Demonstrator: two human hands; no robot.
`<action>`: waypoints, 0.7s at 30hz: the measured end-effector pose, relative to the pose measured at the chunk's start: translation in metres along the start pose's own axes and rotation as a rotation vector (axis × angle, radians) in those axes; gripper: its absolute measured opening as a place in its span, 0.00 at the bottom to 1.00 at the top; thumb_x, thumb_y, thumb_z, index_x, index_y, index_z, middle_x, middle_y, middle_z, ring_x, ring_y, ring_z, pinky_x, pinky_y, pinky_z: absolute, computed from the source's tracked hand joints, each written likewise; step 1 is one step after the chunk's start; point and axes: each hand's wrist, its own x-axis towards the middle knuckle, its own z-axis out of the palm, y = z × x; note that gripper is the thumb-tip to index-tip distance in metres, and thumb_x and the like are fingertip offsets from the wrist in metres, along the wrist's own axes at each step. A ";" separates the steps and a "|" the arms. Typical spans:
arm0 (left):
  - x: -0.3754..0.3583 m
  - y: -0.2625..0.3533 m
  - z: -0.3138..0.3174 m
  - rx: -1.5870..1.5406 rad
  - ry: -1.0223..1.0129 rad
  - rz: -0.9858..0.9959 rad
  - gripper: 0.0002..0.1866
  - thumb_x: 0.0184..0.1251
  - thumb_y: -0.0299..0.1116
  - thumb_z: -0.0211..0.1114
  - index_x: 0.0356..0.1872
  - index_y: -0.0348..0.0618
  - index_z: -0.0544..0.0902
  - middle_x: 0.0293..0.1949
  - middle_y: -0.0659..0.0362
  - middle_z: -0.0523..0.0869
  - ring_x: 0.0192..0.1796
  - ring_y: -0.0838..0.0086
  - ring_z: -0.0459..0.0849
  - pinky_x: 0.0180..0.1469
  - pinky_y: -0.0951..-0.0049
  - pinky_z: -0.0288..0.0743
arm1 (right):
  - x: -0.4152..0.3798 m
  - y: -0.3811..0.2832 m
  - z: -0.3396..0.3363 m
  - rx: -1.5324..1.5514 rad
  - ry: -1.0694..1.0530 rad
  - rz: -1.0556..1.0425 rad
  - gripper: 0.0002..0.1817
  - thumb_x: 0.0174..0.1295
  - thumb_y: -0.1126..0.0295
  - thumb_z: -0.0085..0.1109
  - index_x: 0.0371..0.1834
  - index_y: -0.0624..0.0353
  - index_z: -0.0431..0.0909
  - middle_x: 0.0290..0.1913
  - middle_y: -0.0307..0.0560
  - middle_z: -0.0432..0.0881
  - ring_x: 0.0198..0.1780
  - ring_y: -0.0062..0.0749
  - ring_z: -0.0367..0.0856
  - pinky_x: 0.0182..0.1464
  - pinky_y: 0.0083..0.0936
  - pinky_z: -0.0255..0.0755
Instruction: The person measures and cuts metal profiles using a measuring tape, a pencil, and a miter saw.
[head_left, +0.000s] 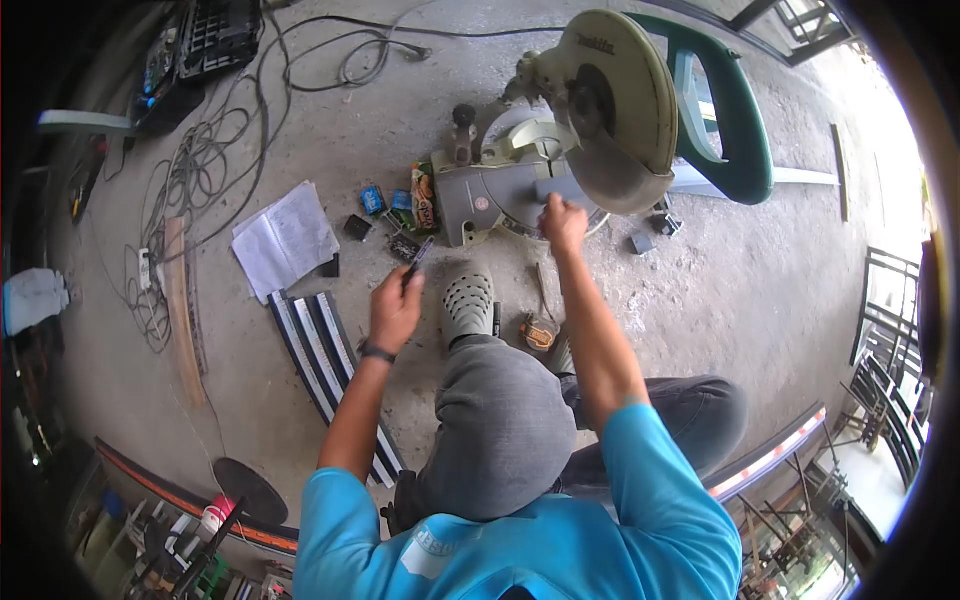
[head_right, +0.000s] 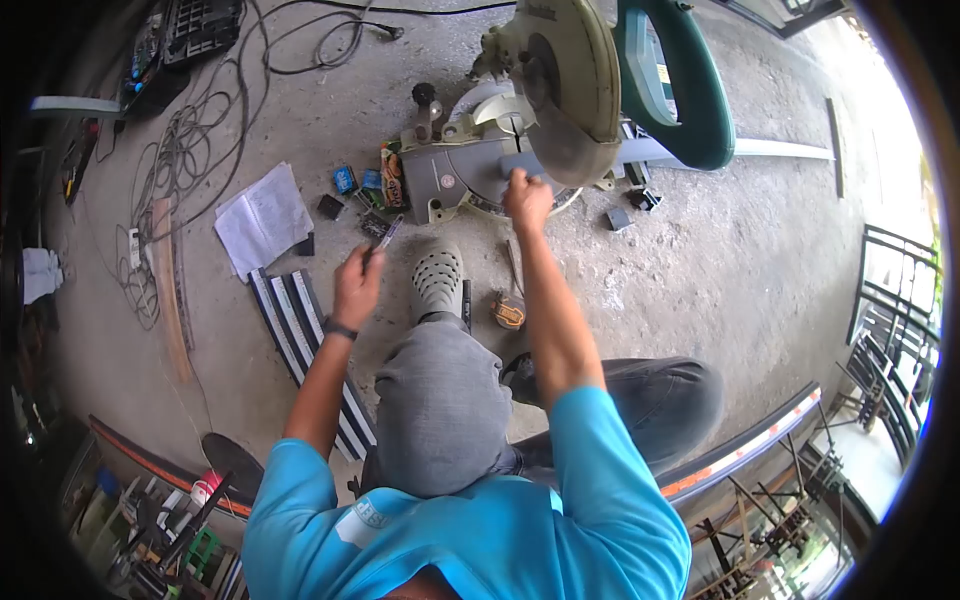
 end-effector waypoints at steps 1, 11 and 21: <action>0.018 0.011 0.010 0.011 -0.024 0.106 0.15 0.77 0.39 0.68 0.51 0.37 0.85 0.33 0.53 0.88 0.34 0.71 0.85 0.40 0.68 0.78 | -0.012 0.017 0.020 -0.150 -0.005 0.013 0.30 0.66 0.47 0.54 0.27 0.68 0.88 0.19 0.57 0.85 0.27 0.48 0.89 0.41 0.41 0.83; 0.110 0.004 0.007 0.695 -0.380 0.317 0.16 0.65 0.46 0.74 0.39 0.43 0.83 0.40 0.49 0.89 0.46 0.49 0.88 0.46 0.48 0.80 | -0.178 0.039 -0.031 -0.560 -0.600 -0.429 0.20 0.65 0.53 0.67 0.42 0.61 0.83 0.43 0.61 0.87 0.48 0.60 0.86 0.52 0.51 0.79; 0.073 -0.070 -0.181 1.052 -0.016 -0.296 0.23 0.62 0.43 0.77 0.56 0.46 0.84 0.46 0.44 0.91 0.51 0.45 0.90 0.54 0.50 0.84 | -0.150 0.200 -0.066 -1.248 -0.418 -0.621 0.31 0.73 0.53 0.58 0.75 0.49 0.63 0.59 0.51 0.76 0.58 0.53 0.79 0.55 0.51 0.80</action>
